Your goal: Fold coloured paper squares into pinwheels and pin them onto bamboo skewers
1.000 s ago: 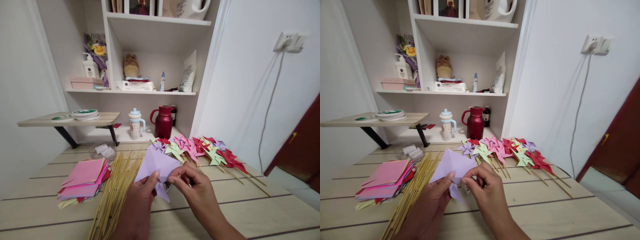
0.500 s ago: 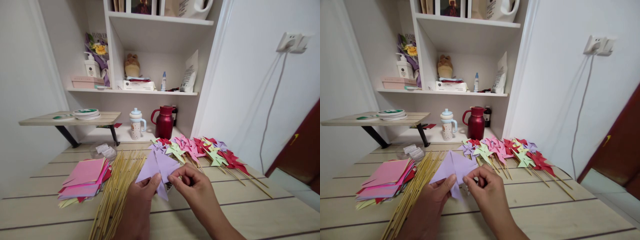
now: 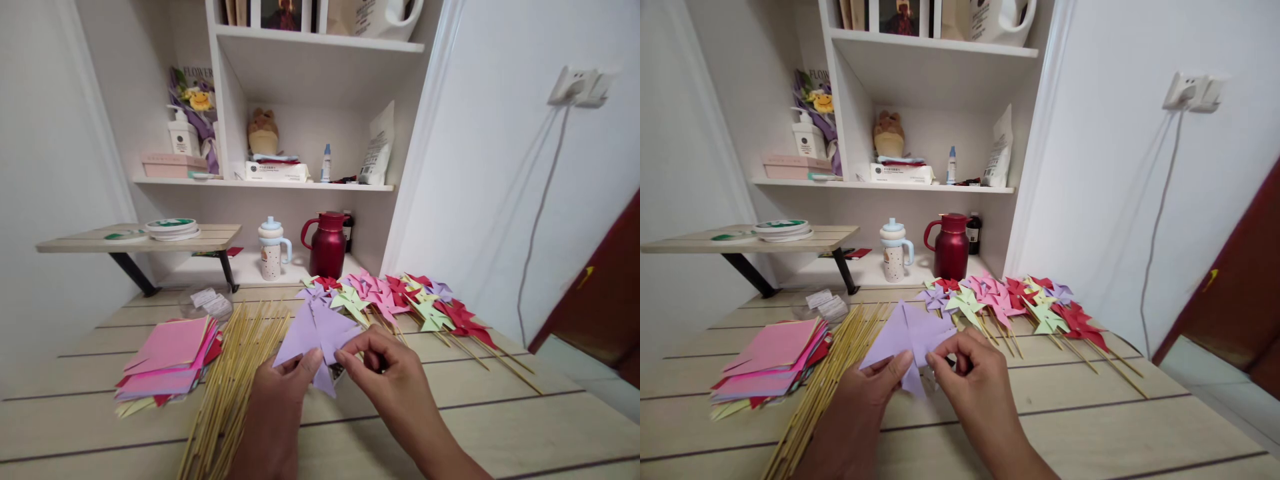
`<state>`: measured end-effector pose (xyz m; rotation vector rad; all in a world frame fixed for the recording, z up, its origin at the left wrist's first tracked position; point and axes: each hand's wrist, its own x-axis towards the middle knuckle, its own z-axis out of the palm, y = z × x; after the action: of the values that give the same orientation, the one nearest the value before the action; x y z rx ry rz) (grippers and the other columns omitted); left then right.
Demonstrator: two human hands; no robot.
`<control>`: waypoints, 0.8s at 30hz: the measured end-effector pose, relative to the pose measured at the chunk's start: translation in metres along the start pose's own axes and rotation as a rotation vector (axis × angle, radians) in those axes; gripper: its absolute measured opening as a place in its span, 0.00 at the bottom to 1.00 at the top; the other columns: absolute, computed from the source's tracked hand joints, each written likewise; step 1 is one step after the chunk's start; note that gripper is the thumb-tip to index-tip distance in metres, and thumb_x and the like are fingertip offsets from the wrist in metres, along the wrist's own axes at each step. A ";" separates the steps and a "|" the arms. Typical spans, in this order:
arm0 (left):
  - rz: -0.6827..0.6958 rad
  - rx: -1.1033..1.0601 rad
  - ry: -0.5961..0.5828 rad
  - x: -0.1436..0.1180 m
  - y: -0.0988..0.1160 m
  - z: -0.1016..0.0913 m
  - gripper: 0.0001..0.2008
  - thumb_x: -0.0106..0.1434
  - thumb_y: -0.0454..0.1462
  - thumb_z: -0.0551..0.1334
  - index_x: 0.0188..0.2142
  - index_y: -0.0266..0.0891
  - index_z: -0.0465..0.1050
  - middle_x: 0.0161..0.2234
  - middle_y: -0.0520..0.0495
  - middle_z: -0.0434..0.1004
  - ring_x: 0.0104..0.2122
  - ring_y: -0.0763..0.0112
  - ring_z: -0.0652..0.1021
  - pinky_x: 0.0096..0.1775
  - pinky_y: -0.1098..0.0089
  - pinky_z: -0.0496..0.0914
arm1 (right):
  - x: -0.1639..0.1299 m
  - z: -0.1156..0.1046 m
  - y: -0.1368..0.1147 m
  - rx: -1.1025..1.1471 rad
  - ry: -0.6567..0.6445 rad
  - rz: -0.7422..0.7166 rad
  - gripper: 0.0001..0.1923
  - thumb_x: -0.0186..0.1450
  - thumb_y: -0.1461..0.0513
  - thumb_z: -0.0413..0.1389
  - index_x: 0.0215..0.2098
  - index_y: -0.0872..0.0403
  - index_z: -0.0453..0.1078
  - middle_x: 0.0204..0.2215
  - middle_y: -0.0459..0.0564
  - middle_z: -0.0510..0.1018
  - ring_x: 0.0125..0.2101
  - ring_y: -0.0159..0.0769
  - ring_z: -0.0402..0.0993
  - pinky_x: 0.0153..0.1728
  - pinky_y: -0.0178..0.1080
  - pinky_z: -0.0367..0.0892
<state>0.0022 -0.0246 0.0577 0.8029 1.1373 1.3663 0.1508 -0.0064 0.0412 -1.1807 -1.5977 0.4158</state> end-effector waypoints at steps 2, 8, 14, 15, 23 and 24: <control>0.005 0.013 -0.017 0.001 0.000 0.000 0.15 0.49 0.41 0.71 0.33 0.31 0.82 0.32 0.40 0.85 0.29 0.58 0.81 0.39 0.63 0.74 | 0.000 0.000 0.000 -0.011 -0.002 -0.017 0.10 0.59 0.59 0.60 0.22 0.53 0.73 0.19 0.42 0.61 0.21 0.32 0.58 0.23 0.35 0.54; 0.060 -0.005 -0.043 0.005 -0.007 -0.002 0.17 0.51 0.43 0.70 0.35 0.31 0.82 0.40 0.37 0.84 0.42 0.51 0.81 0.48 0.60 0.72 | -0.001 -0.002 0.000 -0.002 -0.003 -0.021 0.10 0.60 0.58 0.60 0.23 0.53 0.73 0.19 0.42 0.61 0.22 0.32 0.59 0.24 0.35 0.55; 0.076 -0.076 -0.037 0.007 -0.014 -0.002 0.17 0.49 0.42 0.72 0.36 0.32 0.82 0.42 0.37 0.83 0.46 0.50 0.80 0.49 0.59 0.72 | -0.001 0.000 0.002 0.018 -0.005 0.032 0.11 0.61 0.57 0.60 0.23 0.53 0.73 0.20 0.42 0.61 0.22 0.32 0.59 0.24 0.35 0.56; 0.084 -0.075 -0.034 0.008 -0.014 -0.002 0.17 0.50 0.42 0.72 0.36 0.32 0.82 0.42 0.36 0.83 0.46 0.50 0.80 0.50 0.59 0.72 | -0.001 0.000 0.002 0.010 -0.005 0.022 0.11 0.60 0.57 0.60 0.23 0.53 0.73 0.20 0.42 0.61 0.22 0.32 0.59 0.24 0.35 0.56; 0.062 -0.029 -0.017 0.010 -0.016 -0.004 0.14 0.54 0.40 0.69 0.38 0.32 0.81 0.43 0.36 0.83 0.46 0.51 0.81 0.48 0.59 0.73 | -0.002 0.000 0.001 -0.070 0.001 -0.101 0.09 0.61 0.60 0.60 0.24 0.53 0.74 0.19 0.43 0.63 0.21 0.32 0.61 0.23 0.34 0.56; 0.063 -0.029 -0.012 0.009 -0.016 -0.004 0.14 0.54 0.40 0.69 0.37 0.32 0.81 0.43 0.36 0.83 0.46 0.51 0.81 0.48 0.59 0.73 | -0.002 0.000 0.001 -0.080 0.000 -0.113 0.09 0.61 0.60 0.60 0.24 0.53 0.74 0.19 0.43 0.64 0.21 0.32 0.61 0.23 0.34 0.57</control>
<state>0.0020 -0.0176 0.0398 0.8312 1.0885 1.4257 0.1515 -0.0077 0.0396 -1.1436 -1.6848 0.2817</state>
